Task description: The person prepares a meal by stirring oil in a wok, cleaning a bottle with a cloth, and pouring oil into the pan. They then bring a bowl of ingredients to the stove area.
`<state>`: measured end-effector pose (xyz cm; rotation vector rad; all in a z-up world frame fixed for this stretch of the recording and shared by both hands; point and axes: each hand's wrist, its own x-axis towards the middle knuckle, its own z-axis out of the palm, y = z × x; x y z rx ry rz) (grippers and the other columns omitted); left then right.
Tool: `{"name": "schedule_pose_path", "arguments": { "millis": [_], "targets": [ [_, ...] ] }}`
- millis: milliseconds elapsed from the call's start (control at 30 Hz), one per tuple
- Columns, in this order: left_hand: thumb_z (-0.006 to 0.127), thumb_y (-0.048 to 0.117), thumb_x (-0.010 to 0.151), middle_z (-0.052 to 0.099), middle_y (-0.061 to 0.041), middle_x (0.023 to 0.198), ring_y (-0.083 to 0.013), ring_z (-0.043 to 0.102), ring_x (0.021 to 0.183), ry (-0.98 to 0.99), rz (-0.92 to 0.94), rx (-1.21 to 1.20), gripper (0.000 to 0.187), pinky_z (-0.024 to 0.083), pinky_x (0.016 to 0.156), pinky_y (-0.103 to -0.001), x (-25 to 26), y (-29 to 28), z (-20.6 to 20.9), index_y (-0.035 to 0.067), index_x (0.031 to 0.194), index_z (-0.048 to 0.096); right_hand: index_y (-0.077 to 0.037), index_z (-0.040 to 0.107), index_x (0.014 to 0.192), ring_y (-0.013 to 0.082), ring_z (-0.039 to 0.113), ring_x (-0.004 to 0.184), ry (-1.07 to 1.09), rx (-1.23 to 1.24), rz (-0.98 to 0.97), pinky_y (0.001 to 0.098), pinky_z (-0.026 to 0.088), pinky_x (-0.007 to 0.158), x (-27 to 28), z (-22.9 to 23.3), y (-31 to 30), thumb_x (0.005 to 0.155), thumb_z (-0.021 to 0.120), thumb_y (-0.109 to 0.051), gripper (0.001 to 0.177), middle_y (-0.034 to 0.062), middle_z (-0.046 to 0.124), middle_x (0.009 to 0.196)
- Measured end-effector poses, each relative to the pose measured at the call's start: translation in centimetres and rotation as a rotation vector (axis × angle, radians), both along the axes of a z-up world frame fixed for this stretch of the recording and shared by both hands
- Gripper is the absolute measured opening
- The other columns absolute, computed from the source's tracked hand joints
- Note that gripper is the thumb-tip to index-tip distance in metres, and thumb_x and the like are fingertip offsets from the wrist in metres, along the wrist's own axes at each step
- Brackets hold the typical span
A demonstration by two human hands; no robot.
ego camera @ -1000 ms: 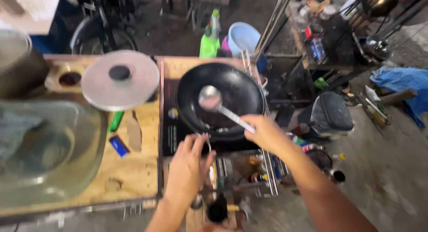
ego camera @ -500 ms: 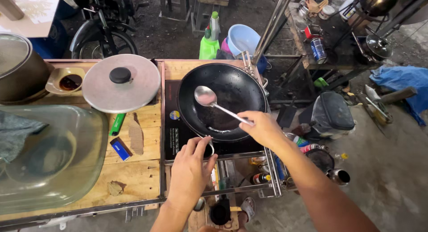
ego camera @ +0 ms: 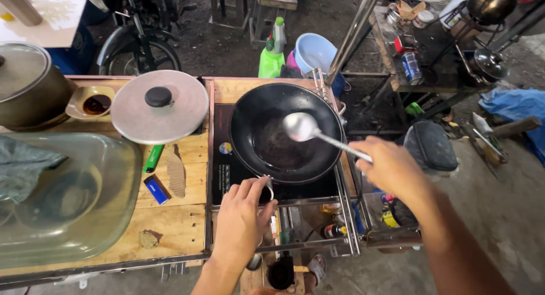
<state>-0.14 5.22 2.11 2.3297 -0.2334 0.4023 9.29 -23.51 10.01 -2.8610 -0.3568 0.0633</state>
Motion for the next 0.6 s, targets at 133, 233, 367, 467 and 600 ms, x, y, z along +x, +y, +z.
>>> {"name": "schedule_pose_path", "arguments": {
  "millis": [133,233,367,467,600],
  "targets": [
    [0.079,0.020,0.077,0.068,-0.009,0.110,-0.0310,0.062,0.097,-0.018,0.017,-0.001,0.049,0.048,0.086,-0.043,0.1,-0.1,0.0,0.006,0.122,0.066,-0.025,0.071,0.122,0.0347,0.075,0.073,0.444,0.170,-0.283,0.0435,0.059,0.069,-2.1,0.3,1.3,0.089,0.072,-0.022,0.034,0.0069,0.076,0.091],
    [0.078,0.020,0.078,0.068,-0.008,0.111,-0.0307,0.062,0.098,0.004,0.027,0.014,0.047,0.048,0.087,-0.043,0.1,-0.2,0.0,0.007,0.122,0.066,-0.025,0.074,0.119,0.0324,0.073,0.079,0.268,0.083,-0.118,0.0407,0.057,0.070,-2.4,-0.8,0.2,0.084,0.074,-0.017,0.035,0.0049,0.073,0.094],
    [0.077,0.020,0.080,0.067,-0.008,0.112,-0.0307,0.061,0.098,0.016,0.023,0.027,0.047,0.048,0.087,-0.043,0.0,-0.2,0.1,0.007,0.123,0.065,-0.021,0.069,0.128,0.0370,0.069,0.084,-0.144,-0.024,-0.180,0.0439,0.054,0.072,-2.0,-2.1,-0.5,0.091,0.070,-0.011,0.039,0.0095,0.068,0.102],
    [0.077,0.021,0.080,0.067,-0.008,0.114,-0.0311,0.062,0.099,0.021,0.019,0.031,0.047,0.048,0.087,-0.043,0.0,-0.3,0.1,0.008,0.123,0.064,-0.019,0.065,0.132,0.0348,0.068,0.086,-0.405,0.190,-0.193,0.0435,0.054,0.073,-2.8,-1.2,-0.4,0.092,0.068,-0.010,0.041,0.0109,0.067,0.108],
    [0.076,0.021,0.081,0.066,-0.008,0.114,-0.0311,0.062,0.100,0.022,0.026,0.018,0.047,0.047,0.088,-0.043,-0.2,-0.4,0.1,0.008,0.124,0.064,-0.017,0.061,0.139,0.0290,0.067,0.080,-0.482,0.357,-0.286,0.0397,0.054,0.069,-3.7,-0.6,0.3,0.095,0.066,-0.014,0.044,0.0141,0.064,0.104]
  ]
}}
